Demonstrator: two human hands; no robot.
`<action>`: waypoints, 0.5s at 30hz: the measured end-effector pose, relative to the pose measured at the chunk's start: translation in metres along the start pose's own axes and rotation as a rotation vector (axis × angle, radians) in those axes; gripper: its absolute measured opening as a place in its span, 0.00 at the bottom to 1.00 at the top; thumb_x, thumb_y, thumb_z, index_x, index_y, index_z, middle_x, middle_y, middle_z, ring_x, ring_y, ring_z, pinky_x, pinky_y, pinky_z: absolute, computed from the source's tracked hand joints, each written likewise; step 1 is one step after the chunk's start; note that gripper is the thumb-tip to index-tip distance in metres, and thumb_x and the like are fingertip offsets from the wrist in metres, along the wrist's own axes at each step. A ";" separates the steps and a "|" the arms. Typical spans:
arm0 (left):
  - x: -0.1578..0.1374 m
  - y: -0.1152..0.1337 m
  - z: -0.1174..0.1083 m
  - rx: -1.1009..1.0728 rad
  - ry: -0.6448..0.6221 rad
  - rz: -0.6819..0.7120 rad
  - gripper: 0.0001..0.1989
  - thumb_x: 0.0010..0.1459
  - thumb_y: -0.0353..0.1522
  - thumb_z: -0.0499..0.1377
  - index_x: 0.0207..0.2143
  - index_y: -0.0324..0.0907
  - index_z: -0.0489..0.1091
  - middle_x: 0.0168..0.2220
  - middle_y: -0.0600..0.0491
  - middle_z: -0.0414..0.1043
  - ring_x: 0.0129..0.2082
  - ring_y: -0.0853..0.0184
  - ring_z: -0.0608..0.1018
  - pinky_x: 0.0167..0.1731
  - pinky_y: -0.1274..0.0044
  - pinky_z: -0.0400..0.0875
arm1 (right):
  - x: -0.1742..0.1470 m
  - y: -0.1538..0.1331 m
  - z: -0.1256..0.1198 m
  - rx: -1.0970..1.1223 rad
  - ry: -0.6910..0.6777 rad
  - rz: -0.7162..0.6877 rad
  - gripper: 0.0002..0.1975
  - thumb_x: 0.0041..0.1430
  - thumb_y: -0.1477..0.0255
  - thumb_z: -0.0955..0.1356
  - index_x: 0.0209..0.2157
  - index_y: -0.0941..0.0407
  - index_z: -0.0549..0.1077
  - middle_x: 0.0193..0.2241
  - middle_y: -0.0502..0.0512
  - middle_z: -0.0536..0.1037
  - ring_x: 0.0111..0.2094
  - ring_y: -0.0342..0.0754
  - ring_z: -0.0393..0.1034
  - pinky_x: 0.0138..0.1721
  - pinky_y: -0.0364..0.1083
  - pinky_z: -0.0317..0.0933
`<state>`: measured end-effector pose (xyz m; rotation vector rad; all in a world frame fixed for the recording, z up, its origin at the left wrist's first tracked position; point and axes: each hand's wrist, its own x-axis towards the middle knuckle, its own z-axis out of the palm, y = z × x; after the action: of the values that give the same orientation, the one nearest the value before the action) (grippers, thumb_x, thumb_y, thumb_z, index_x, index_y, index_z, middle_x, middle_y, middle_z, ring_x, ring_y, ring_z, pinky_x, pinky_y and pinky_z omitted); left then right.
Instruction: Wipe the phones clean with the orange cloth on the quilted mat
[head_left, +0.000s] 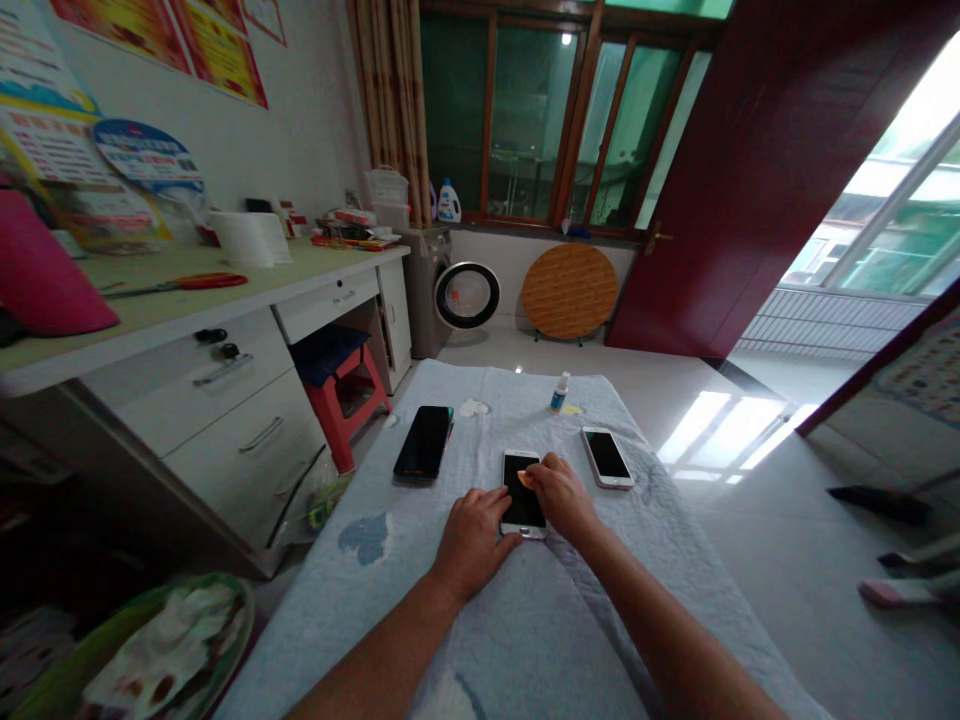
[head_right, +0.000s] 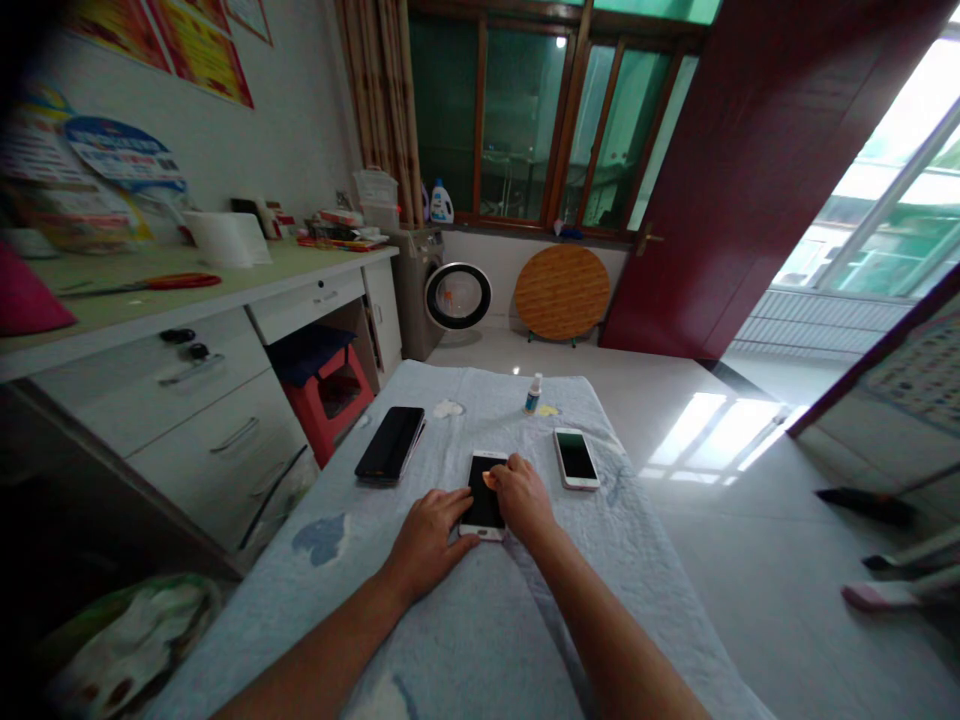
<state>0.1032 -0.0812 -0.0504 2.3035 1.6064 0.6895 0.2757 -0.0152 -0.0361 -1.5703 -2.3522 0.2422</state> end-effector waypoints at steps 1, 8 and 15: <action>0.000 0.000 0.000 0.000 -0.001 -0.001 0.23 0.54 0.38 0.64 0.51 0.42 0.70 0.56 0.50 0.70 0.51 0.56 0.70 0.51 0.65 0.64 | 0.005 0.002 0.000 -0.005 -0.003 0.014 0.12 0.66 0.73 0.61 0.39 0.55 0.77 0.36 0.56 0.70 0.40 0.46 0.65 0.42 0.41 0.55; 0.000 0.001 0.000 0.006 0.016 -0.001 0.23 0.53 0.37 0.65 0.51 0.42 0.70 0.55 0.49 0.70 0.50 0.56 0.71 0.51 0.65 0.65 | 0.032 0.017 0.012 0.022 0.069 0.119 0.12 0.64 0.75 0.61 0.42 0.55 0.75 0.38 0.56 0.71 0.42 0.46 0.66 0.43 0.40 0.54; 0.001 0.000 0.003 0.016 0.020 0.003 0.23 0.53 0.38 0.65 0.52 0.42 0.70 0.56 0.49 0.69 0.50 0.57 0.71 0.51 0.65 0.65 | 0.041 0.011 0.016 -0.005 0.089 0.188 0.12 0.65 0.74 0.61 0.40 0.56 0.75 0.38 0.56 0.71 0.39 0.46 0.66 0.41 0.41 0.54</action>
<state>0.1043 -0.0804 -0.0526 2.3178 1.6233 0.7056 0.2652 0.0273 -0.0477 -1.7688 -2.1419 0.2029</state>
